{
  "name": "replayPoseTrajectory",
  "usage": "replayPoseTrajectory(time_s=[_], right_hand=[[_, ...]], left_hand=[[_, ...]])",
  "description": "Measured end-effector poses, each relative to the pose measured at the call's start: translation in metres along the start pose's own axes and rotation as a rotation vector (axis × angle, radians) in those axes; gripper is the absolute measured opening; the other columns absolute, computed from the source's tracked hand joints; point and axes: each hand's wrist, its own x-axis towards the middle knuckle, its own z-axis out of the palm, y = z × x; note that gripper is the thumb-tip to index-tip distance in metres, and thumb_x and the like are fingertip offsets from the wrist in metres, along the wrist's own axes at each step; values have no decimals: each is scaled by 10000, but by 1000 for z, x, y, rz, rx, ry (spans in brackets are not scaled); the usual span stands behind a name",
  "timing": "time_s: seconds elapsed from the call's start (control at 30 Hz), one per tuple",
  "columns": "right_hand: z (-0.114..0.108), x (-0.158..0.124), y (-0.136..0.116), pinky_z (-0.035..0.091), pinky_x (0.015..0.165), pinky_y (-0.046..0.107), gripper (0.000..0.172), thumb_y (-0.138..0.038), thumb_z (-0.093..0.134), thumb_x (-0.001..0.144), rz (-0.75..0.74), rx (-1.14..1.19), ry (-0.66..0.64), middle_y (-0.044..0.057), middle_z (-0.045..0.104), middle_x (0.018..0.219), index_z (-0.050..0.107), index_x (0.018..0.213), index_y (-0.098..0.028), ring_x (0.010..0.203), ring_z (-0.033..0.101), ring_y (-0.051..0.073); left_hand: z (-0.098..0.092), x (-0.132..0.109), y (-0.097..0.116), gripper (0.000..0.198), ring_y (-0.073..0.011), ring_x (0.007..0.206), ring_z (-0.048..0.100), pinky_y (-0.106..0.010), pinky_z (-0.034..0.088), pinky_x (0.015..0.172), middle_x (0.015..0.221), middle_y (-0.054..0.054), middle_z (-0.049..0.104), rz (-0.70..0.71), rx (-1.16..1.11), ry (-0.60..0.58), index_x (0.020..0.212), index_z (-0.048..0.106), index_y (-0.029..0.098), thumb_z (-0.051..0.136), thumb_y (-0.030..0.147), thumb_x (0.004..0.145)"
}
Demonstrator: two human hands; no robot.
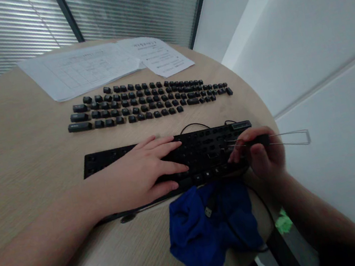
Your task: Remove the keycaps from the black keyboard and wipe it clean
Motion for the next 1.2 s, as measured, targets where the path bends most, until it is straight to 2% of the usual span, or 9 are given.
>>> replayPoseTrajectory(time_s=[0.17,0.37,0.57,0.73,0.87,0.97,1.03,1.13,1.2], right_hand=[[-5,-8,11,679,648,345,176,-409,696,1018,34,38,-70,2,638,982,655,1107,-263,631,665,112],[-12,-10,15,678,670,366,223,-468,676,1017,-9,-87,-100,-1,651,881,643,1118,-273,641,677,147],[-16,4,-5,664,683,346,153,-314,674,1011,-215,-194,-248,32,716,923,648,1152,-260,706,729,177],[8,25,-43,642,700,263,219,-128,710,926,-465,-338,-484,55,749,908,660,1120,-216,821,760,183],[31,38,-58,628,659,236,208,-72,670,904,-568,-288,-543,83,755,941,671,1075,-191,786,756,169],[43,44,-57,631,667,244,231,-36,658,881,-563,-205,-546,96,747,958,680,1059,-181,791,754,171],[48,46,-55,634,679,252,265,-10,643,873,-535,-139,-544,98,745,965,685,1074,-178,811,752,174],[52,46,-51,637,701,265,329,25,618,868,-491,-52,-543,94,754,967,688,1114,-181,853,751,182],[53,45,-48,635,699,269,348,28,608,870,-471,-22,-539,91,755,972,688,1132,-186,857,747,182]], left_hand=[[-1,1,0,375,-405,1519,480,-674,364,1244,1623,-123,545,6,13,-1,1366,741,388,691,389,994],[0,1,-3,361,-411,1510,491,-678,370,1238,1607,-131,560,18,-18,8,1341,757,367,706,368,983],[-16,3,9,359,-286,1258,698,-476,553,1116,1397,-106,721,-77,-212,236,1348,740,256,648,318,1007],[-24,6,33,456,-214,958,751,-290,626,719,1176,-90,783,-274,-636,337,1357,713,201,726,393,944],[-18,4,34,535,-197,936,747,-288,614,750,1123,-83,786,-282,-950,289,1375,704,192,796,356,875],[-15,1,26,540,-161,798,730,-273,590,697,1047,-67,792,-268,-1128,235,1362,703,189,823,334,856],[-15,0,23,540,-172,855,746,-289,600,759,1081,-74,795,-232,-1244,228,1342,703,189,848,305,836],[-17,-1,21,546,-196,958,750,-295,596,816,1093,-73,788,-202,-1308,236,1312,712,195,879,280,799],[-17,-2,21,558,-174,884,737,-266,579,753,1046,-54,770,-227,-1272,251,1309,717,200,888,294,787]])
